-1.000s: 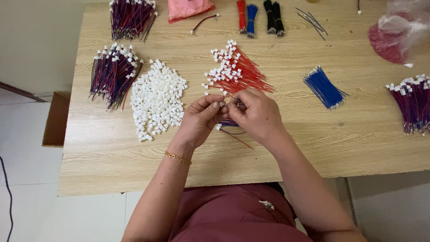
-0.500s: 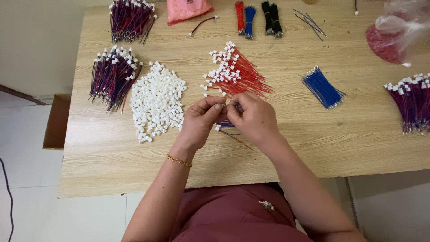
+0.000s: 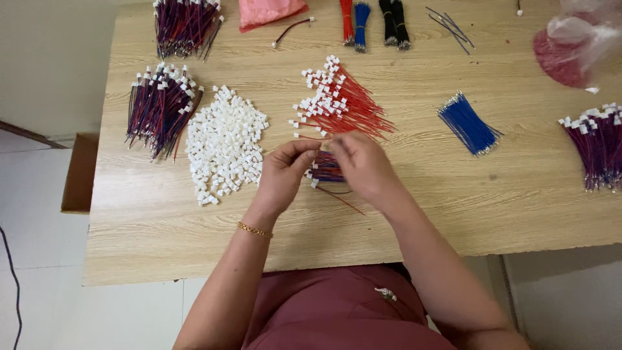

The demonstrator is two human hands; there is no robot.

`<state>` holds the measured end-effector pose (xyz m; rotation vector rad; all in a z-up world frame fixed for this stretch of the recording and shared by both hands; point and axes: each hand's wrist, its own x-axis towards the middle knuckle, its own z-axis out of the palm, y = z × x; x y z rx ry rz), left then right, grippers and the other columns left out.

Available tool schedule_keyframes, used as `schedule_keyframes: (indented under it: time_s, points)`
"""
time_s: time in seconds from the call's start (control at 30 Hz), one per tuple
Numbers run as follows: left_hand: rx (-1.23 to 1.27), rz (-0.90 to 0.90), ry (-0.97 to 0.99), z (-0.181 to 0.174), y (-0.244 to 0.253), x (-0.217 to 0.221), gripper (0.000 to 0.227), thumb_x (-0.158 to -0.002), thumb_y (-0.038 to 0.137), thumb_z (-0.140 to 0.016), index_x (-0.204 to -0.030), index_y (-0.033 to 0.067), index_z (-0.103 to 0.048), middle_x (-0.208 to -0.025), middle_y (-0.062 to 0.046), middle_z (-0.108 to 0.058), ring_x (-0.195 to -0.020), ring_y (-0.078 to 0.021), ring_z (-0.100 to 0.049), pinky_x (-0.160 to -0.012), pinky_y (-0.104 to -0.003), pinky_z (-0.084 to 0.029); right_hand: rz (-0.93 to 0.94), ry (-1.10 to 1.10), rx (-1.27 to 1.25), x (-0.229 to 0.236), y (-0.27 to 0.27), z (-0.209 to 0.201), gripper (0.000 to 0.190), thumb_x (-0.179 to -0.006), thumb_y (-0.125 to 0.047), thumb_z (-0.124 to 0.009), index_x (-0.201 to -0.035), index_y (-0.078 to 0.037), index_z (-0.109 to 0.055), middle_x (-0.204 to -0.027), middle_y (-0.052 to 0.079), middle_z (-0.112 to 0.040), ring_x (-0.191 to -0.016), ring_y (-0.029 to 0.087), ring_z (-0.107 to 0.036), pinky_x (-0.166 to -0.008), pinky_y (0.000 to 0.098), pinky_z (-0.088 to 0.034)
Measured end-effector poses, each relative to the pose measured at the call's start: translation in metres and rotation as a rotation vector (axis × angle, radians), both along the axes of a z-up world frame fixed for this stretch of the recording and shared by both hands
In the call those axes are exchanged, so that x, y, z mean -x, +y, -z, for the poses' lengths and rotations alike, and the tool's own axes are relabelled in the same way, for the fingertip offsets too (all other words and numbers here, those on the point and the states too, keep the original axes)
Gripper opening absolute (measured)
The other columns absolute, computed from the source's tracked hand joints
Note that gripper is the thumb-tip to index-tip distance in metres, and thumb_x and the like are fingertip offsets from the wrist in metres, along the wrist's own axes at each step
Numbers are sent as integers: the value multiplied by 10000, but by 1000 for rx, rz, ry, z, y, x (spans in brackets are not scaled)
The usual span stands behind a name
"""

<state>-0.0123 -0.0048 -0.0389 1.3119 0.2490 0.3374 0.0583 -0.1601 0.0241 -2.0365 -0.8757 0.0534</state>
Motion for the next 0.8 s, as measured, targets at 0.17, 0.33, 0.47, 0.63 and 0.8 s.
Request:
schedule_keyframes:
  time_s: [0.17, 0.33, 0.47, 0.63, 0.8]
  points:
    - [-590, -22, 205, 8, 16, 7, 186, -889, 172, -688, -1067, 132, -728, -902, -80, -729, -857, -215, -692, -779, -354, -535, 93, 184, -143, -19, -19, -3, 245, -1040, -198, -455, -1069, -32, -633, -907, 203, -665, -921, 359, -646, -867, 483, -480]
    - [-911, -74, 73, 32, 22, -8, 112, -872, 168, -692, -972, 147, -738, -896, -127, -634, -857, -353, -650, -751, -423, -530, 201, 253, -13, -37, -24, 19, 319, -1055, -329, -405, -1155, -56, -537, -764, 196, -578, -734, 377, -603, -700, 530, -467]
    - [-1072, -155, 32, 39, 16, -41, 146, -852, 194, -710, -995, 181, -738, -908, -60, -636, -871, -287, -664, -763, -372, -546, 210, 290, 148, -22, -12, 13, 302, -1029, -342, -400, -1154, -92, -513, -898, 246, -659, -912, 483, -628, -793, 602, -451]
    - [-1552, -186, -22, 64, 16, -78, 89, -771, 314, -728, -848, 269, -730, -853, 20, -635, -845, -218, -639, -693, -355, -530, 127, 189, 83, -34, -15, 31, 128, -944, -244, -639, -1001, -139, -687, -835, 98, -706, -850, 284, -694, -760, 412, -535]
    - [-1618, -188, -13, 68, 17, -86, 37, -768, 270, -715, -765, 233, -712, -806, 7, -618, -798, -227, -643, -655, -362, -519, 139, 234, 54, -37, -17, 34, 135, -946, -197, -626, -1029, -110, -687, -807, 114, -696, -777, 241, -682, -708, 401, -533]
